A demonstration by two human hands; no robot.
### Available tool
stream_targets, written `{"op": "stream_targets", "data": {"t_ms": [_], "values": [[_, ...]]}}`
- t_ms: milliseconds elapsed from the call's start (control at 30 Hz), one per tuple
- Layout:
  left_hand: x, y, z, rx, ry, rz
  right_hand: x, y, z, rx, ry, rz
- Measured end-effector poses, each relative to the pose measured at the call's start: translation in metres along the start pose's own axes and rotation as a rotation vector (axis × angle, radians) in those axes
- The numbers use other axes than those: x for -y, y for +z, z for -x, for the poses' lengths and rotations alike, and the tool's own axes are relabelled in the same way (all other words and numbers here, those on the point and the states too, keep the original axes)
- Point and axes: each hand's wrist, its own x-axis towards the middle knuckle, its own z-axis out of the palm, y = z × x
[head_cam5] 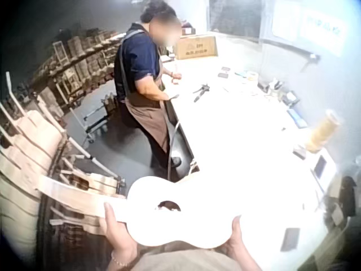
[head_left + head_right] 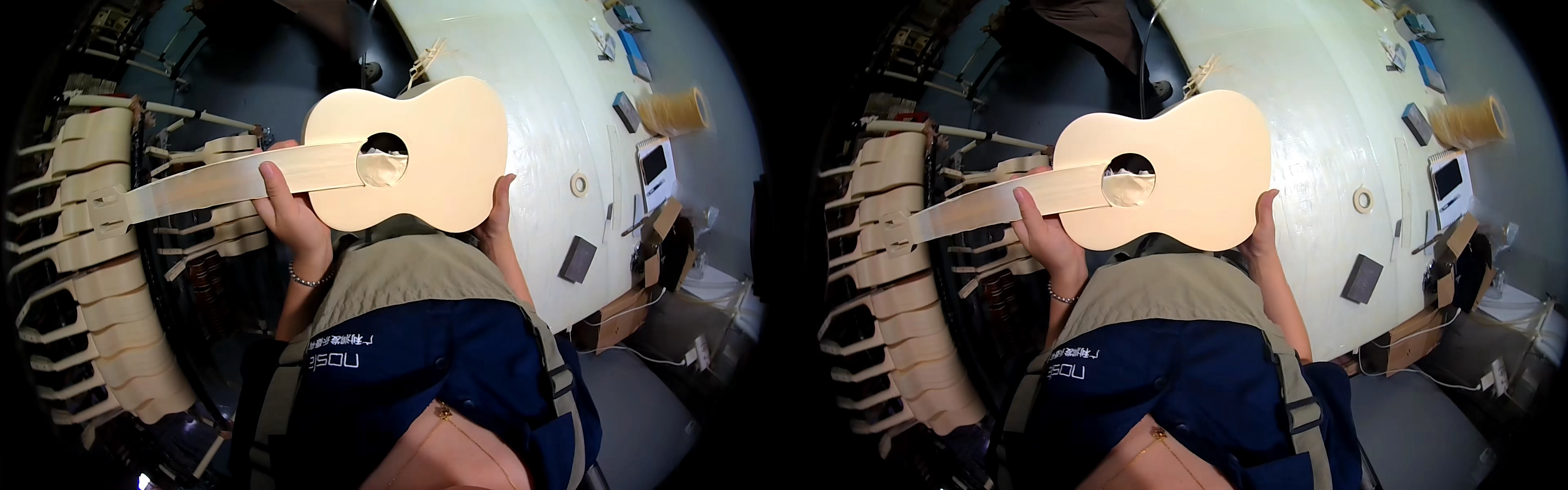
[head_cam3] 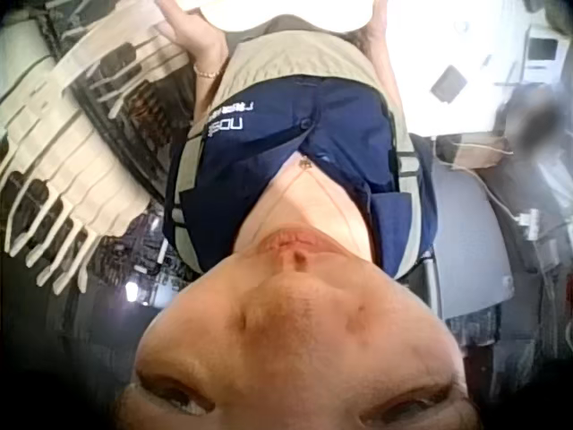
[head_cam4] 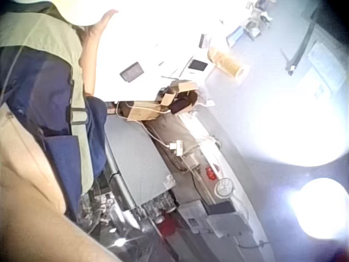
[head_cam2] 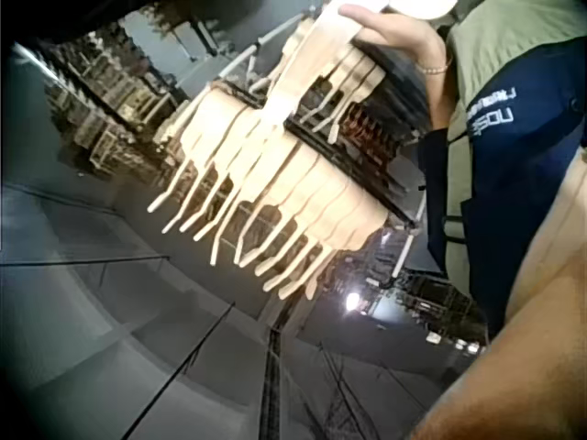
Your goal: The person picks up unfinished guitar necks from a rack and smooths the edges and surfaces using a sanding block. They rotate the necks to access different sides and then place the finished pieces back onto the rack.
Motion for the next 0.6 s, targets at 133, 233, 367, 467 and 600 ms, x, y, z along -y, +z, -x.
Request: {"op": "stream_targets", "data": {"t_ms": [133,233,367,467,600], "values": [[0.007,0.001,-0.037,0.046,-0.066,0.027,-0.001,0.014,-0.010,-0.024,-0.058,0.004],[0.015,-0.005,-0.068,0.044,-0.157,0.041,-0.006,0.026,-0.023,-0.106,-0.087,0.009],[0.030,-0.004,-0.099,0.007,-0.263,0.003,0.006,0.054,-0.022,-0.128,-0.139,0.045],[0.047,-0.001,-0.118,0.064,-0.345,-0.005,0.019,0.067,-0.015,-0.133,-0.158,0.140],[0.057,0.004,-0.127,0.133,-0.424,-0.047,0.028,0.075,-0.012,-0.187,-0.145,0.219]]}}
